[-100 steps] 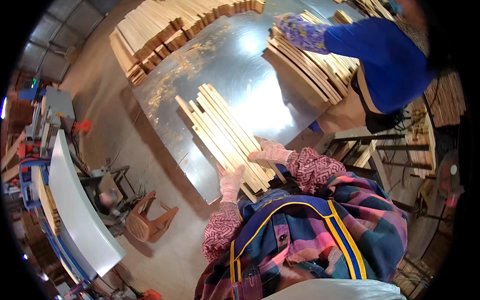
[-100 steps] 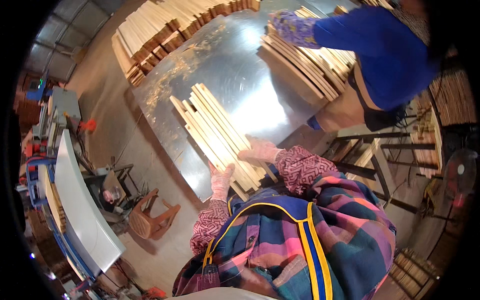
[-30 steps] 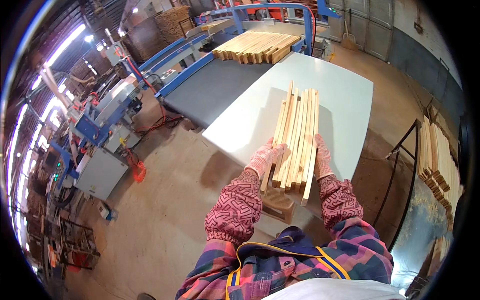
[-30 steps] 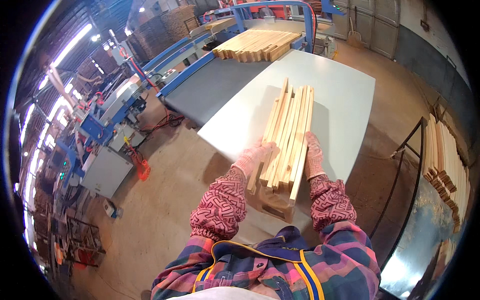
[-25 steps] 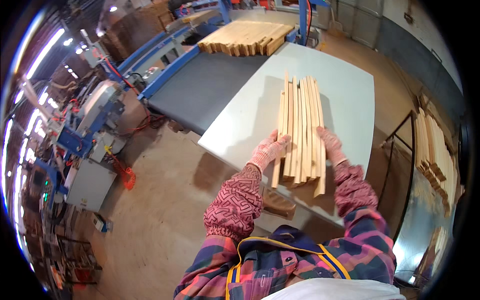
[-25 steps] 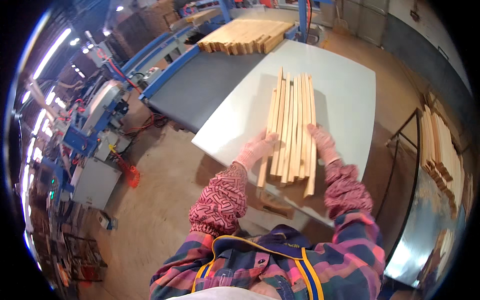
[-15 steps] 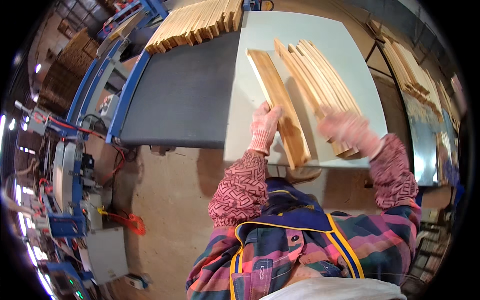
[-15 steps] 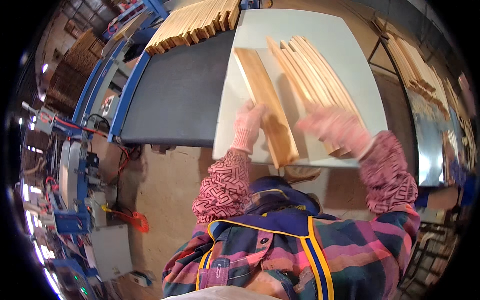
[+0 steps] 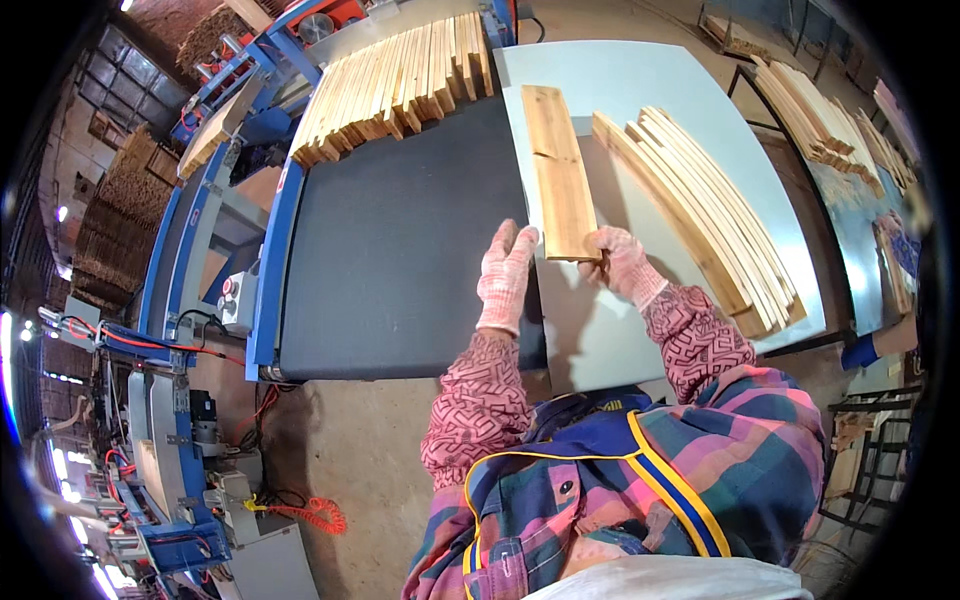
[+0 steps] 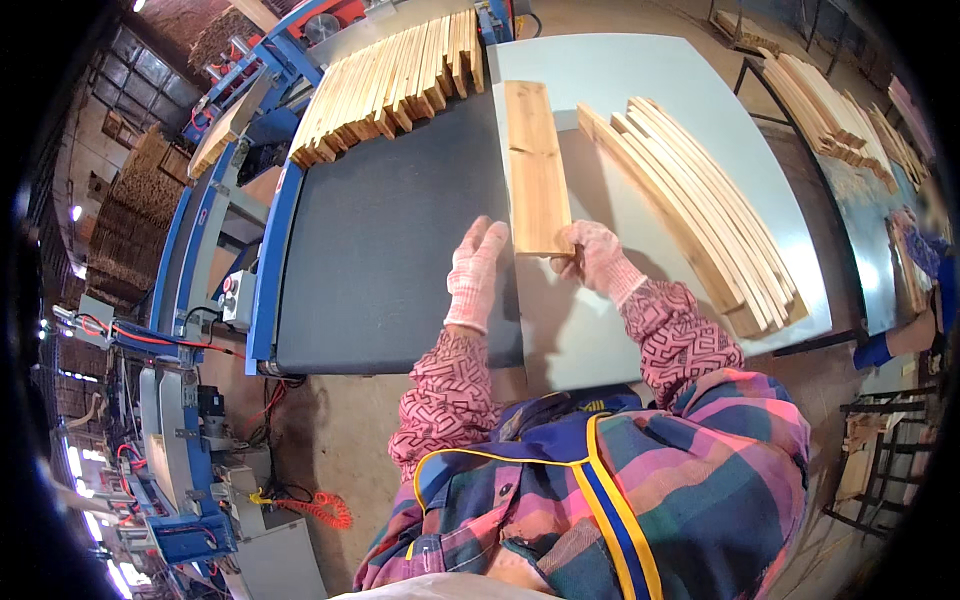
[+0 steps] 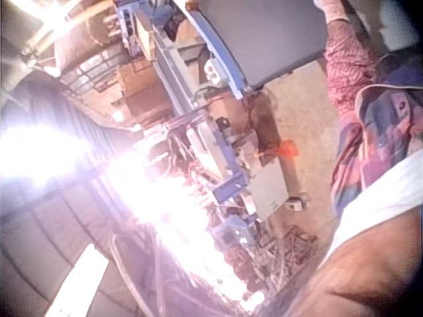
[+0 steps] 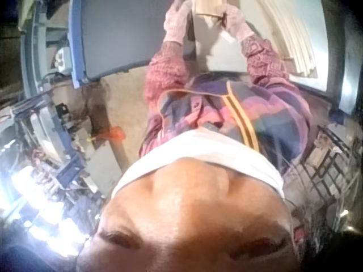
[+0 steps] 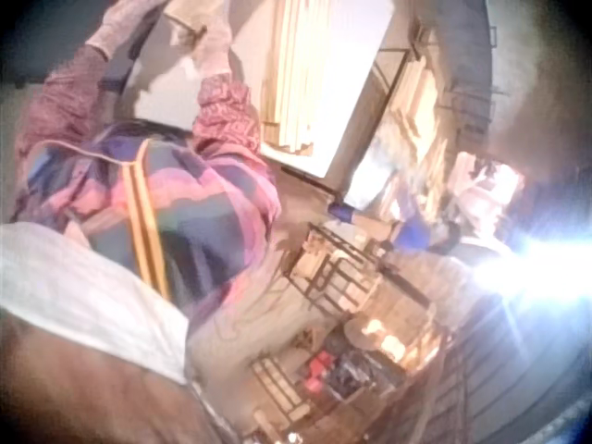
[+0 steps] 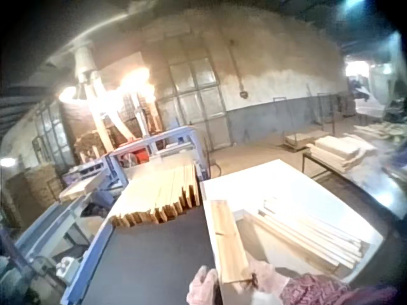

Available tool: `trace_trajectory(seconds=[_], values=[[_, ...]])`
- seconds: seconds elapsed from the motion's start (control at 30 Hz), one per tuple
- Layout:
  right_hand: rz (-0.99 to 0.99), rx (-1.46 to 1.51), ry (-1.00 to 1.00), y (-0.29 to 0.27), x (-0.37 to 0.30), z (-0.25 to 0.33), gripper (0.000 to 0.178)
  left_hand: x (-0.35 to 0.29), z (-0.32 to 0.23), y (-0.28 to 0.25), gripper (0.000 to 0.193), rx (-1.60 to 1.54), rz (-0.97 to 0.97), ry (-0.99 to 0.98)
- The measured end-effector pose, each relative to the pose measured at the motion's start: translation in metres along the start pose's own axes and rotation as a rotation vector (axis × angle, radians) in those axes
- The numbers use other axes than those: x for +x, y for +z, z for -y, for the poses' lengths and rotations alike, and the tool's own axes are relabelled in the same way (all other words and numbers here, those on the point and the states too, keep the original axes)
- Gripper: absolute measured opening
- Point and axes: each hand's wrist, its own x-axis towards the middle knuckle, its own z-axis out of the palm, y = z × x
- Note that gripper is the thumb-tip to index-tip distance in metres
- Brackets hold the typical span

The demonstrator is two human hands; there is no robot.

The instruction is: The person repeatedly picks up stacks of light-colored wooden planks from a conveyor belt and places them onto a metal table. They align and adjust the planks into neat piles, occasionally handling individual pieces to correct alignment. A coworker is visible across the table also stacking planks.

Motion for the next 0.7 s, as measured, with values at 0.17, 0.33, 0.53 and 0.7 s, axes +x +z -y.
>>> trace_trajectory(seconds=[0.17, 0.33, 0.53, 0.7], values=[[0.043, 0.236, 0.359, 0.0, 0.013, -0.021, 0.036, 0.044, -0.003, 0.018, 0.097, -0.172, 0.249, -0.238], [-0.374, -1.73, -0.53, -0.009, -0.04, 0.051, 0.063, 0.08, 0.009, 0.05, 0.119, 0.384, 0.224, -0.25], [-0.883, -2.536, 0.111, -0.076, -0.167, 0.059, 0.089, 0.077, 0.003, 0.048, 0.112, 0.427, 0.248, -0.206], [-0.793, -2.338, 0.166, -0.073, -0.174, 0.047, 0.058, 0.065, -0.014, 0.018, 0.108, 0.165, 0.211, -0.195]])
